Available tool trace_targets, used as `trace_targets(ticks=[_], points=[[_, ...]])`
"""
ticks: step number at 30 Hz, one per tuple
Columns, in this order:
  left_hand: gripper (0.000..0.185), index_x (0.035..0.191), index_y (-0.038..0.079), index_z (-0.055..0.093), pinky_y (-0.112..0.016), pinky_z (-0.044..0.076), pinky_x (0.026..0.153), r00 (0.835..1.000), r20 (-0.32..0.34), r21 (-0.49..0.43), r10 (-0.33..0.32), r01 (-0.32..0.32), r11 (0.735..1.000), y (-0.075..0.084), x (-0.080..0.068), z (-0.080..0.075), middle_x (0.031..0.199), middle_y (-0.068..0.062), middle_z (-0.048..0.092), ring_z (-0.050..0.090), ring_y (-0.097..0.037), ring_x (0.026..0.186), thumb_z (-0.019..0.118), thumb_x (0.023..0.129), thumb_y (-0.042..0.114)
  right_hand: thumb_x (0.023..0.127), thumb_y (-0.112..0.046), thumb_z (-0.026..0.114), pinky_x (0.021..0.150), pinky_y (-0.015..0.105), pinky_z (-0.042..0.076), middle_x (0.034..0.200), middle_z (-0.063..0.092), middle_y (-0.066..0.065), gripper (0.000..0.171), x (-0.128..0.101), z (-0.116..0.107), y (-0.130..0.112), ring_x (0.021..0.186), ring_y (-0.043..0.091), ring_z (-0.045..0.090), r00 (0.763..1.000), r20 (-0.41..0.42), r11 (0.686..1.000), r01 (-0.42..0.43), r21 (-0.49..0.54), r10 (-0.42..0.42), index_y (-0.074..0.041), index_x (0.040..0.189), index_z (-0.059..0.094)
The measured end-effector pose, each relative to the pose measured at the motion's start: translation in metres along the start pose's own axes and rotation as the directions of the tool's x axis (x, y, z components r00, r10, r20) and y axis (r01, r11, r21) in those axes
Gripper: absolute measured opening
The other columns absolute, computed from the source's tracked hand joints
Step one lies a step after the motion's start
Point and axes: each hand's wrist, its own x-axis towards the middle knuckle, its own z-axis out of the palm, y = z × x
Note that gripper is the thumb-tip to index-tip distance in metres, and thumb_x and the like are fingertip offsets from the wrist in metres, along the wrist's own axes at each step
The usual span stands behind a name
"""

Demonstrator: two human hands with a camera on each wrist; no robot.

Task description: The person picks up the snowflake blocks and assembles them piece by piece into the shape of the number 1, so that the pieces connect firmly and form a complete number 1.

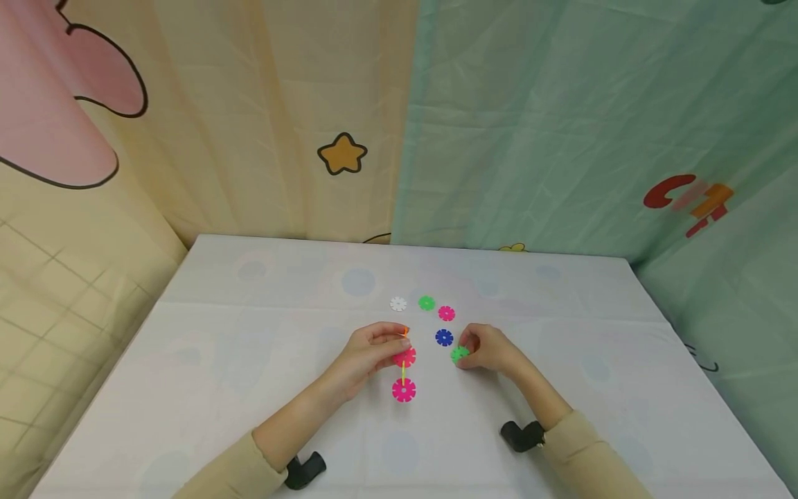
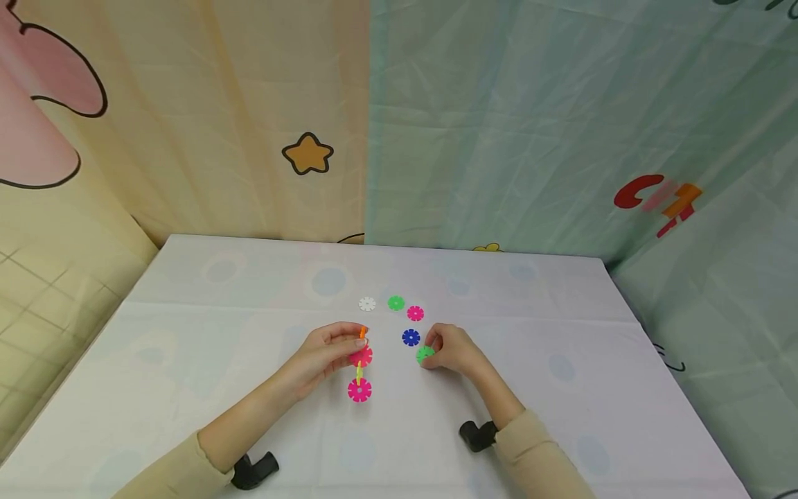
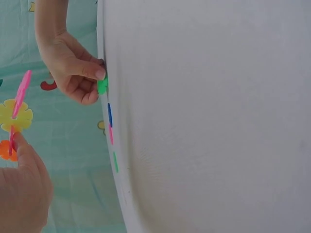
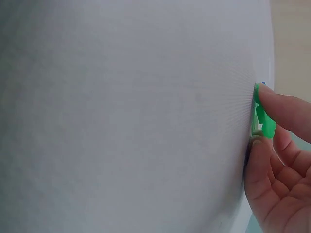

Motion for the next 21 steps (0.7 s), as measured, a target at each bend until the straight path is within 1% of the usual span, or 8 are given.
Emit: trace_targets(ticks=[2,7,12,16,21], points=[[0.043,0.121,-0.008,0.052,-0.025,0.052,0.078,1.0,-0.003,0.002,-0.001,0.001,1.0,0.0,0.0,0.0,0.092,-0.003,0.065,0.064,-0.012,0.083,0.066,0.087,0.013,0.068,-0.003,0.08,0.057,0.028,0.039,0.068,0.048,0.002,0.028,0.0,-0.001,0.001,0.065,0.016,0.045,1.0,0.015,1.0,0.014,0.018,-0.014,-0.003,0.083,0.056],[0.043,0.122,-0.008,0.052,-0.024,0.052,0.078,1.0,-0.009,0.003,-0.004,0.004,1.0,0.0,-0.001,-0.001,0.092,-0.003,0.065,0.065,-0.012,0.083,0.065,0.087,0.013,0.072,0.001,0.075,0.057,0.027,0.041,0.07,0.049,0.002,0.022,0.0,-0.003,0.003,0.066,0.016,0.046,0.999,0.04,0.994,0.007,0.109,-0.012,-0.002,0.085,0.057],[0.043,0.122,-0.008,0.051,-0.024,0.052,0.078,1.0,-0.002,0.009,0.005,-0.005,1.0,-0.001,0.0,-0.001,0.094,-0.004,0.065,0.064,-0.012,0.084,0.065,0.087,0.013,0.078,0.001,0.07,0.056,0.026,0.045,0.07,0.05,0.003,0.018,0.0,-0.005,0.005,0.062,0.015,0.049,0.997,0.082,0.98,-0.027,0.198,0.01,0.002,0.091,0.057],[0.043,0.123,-0.008,0.051,-0.024,0.052,0.078,1.0,0.001,0.016,-0.002,0.002,1.0,-0.002,0.001,-0.001,0.095,-0.004,0.065,0.065,-0.012,0.084,0.064,0.088,0.014,0.082,0.0,0.067,0.06,0.026,0.049,0.07,0.054,0.004,0.018,0.001,-0.007,0.003,0.061,0.016,0.054,0.993,0.114,0.964,-0.071,0.256,0.043,0.004,0.097,0.058],[0.043,0.122,-0.007,0.051,-0.024,0.052,0.078,1.0,-0.004,0.019,-0.009,0.009,1.0,-0.003,0.001,-0.001,0.095,-0.004,0.065,0.065,-0.013,0.084,0.064,0.087,0.014,0.085,-0.003,0.065,0.064,0.027,0.053,0.071,0.058,0.004,0.021,0.003,-0.01,-0.001,0.063,0.018,0.058,0.99,0.128,0.947,-0.097,0.305,0.06,0.006,0.102,0.059]])
